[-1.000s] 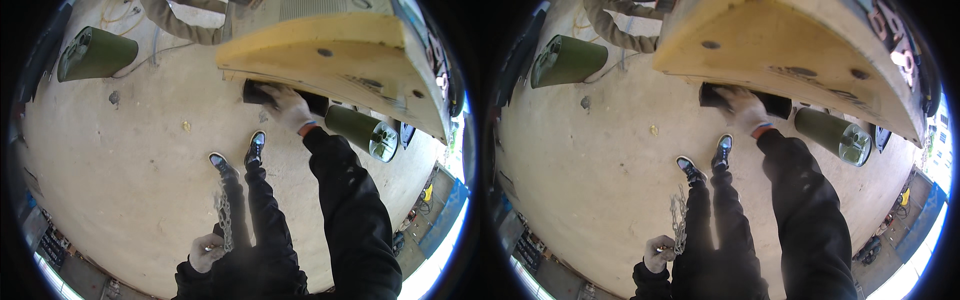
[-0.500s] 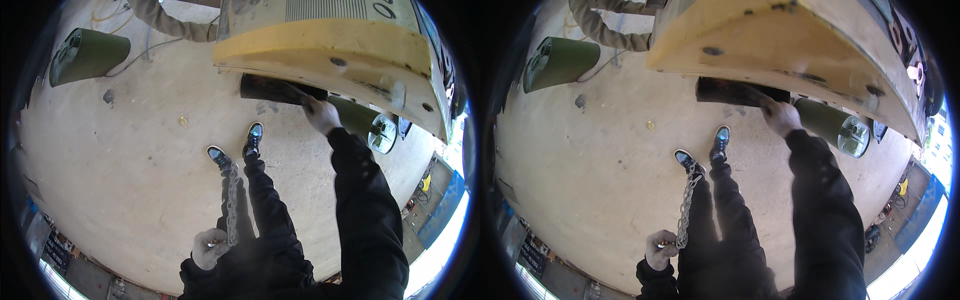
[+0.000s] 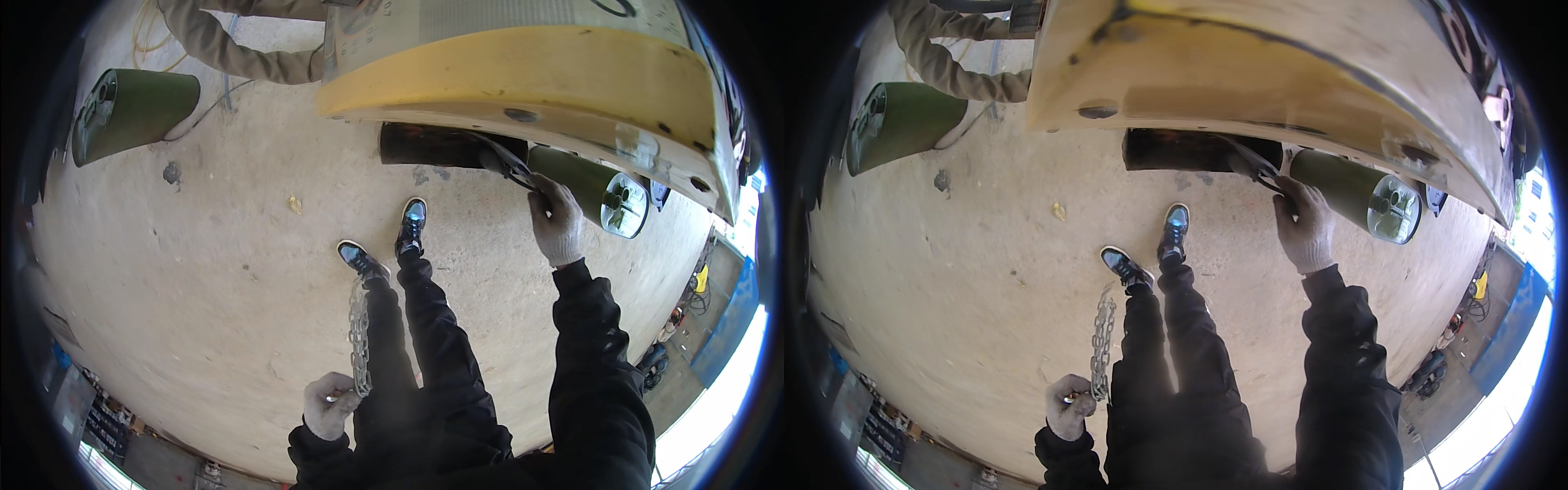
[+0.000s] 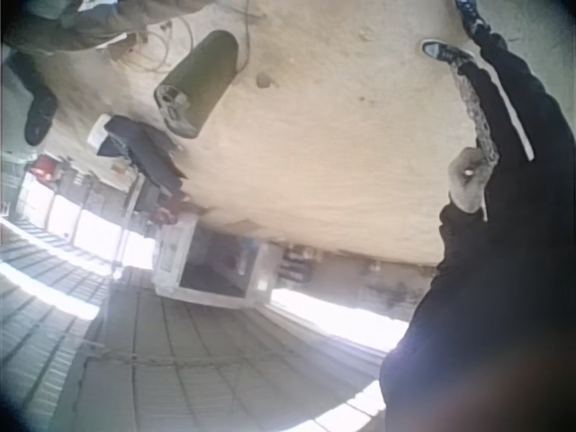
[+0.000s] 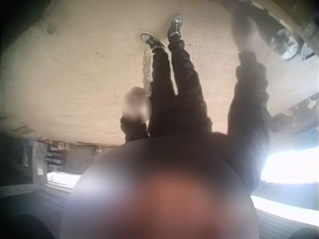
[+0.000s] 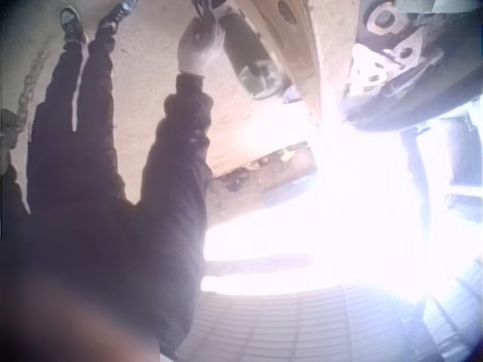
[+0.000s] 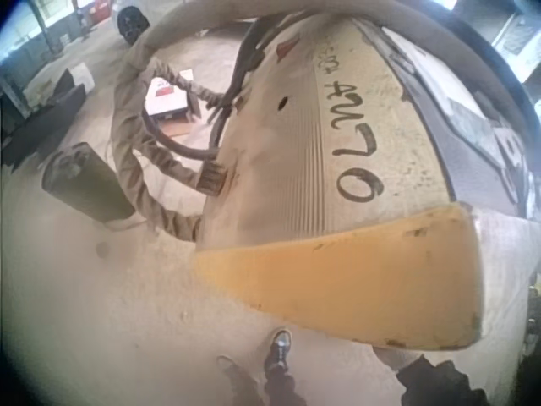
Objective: The person wipes the inside of a white car bumper with a white cloth, then retrieves a metal chain from a yellow machine and attaches it to the front of the bumper. The person handles the chain and bumper by hand.
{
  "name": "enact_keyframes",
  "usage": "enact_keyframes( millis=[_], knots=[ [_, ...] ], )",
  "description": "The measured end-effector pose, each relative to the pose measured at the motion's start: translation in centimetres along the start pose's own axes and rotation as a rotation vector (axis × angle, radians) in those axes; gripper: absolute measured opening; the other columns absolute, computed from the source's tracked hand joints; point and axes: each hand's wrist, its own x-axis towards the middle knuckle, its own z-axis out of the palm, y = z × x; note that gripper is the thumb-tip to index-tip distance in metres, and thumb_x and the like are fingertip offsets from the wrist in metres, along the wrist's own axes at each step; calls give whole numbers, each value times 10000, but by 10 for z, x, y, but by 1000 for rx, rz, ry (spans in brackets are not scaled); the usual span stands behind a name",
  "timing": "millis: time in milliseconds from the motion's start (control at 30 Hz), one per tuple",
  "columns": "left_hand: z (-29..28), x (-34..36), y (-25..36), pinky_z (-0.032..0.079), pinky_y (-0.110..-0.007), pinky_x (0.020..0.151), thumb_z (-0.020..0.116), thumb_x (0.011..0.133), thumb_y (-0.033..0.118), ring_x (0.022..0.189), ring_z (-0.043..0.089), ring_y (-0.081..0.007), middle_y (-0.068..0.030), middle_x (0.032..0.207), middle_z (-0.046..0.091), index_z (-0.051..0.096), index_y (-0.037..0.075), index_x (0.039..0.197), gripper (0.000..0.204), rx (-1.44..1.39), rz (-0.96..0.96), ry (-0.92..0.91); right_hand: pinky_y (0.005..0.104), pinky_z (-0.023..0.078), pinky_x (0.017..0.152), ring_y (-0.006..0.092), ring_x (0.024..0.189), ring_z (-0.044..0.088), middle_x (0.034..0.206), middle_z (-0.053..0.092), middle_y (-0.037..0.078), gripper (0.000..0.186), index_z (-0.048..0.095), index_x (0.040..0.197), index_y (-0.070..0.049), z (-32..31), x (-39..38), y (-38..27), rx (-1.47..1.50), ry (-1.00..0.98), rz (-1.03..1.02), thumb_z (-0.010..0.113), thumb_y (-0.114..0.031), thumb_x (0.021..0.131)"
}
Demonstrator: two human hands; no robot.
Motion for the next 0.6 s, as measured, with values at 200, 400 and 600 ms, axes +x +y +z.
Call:
enact_keyframes(
  millis=[200, 400, 600],
  knots=[
    [11, -3, 2, 435, -248, 565, 719, 892, 192, 626, 559, -96, -47, 714, 643, 658, -42, 917, 243, 25, 54, -16, 372, 530, 891, 330, 1026, 652, 1107, 672, 152, 418, 628, 1219, -65, 7, -32, -68, -215, 174, -65, 718, -60, 810],
    [27, -14, 6, 443, -250, 563, 684, 894, 122, 625, 570, -92, -45, 696, 643, 649, -16, 875, 144, 109, 114, -79, 322, 534, 851, 239, 957, 664, 972, 663, 101, 60, 686, 940, -41, -3, -165, -204, 984, -556, 137, 660, -78, 900],
    [32, -48, 15, 374, -237, 492, 644, 922, 307, 541, 494, -78, -27, 649, 578, 594, 2, 825, 323, 84, 278, -74, 350, 523, 808, 262, 947, 649, 987, 663, 92, 170, 664, 953, -85, -31, -193, -227, 726, -184, -197, 728, -155, 812]
  ],
)
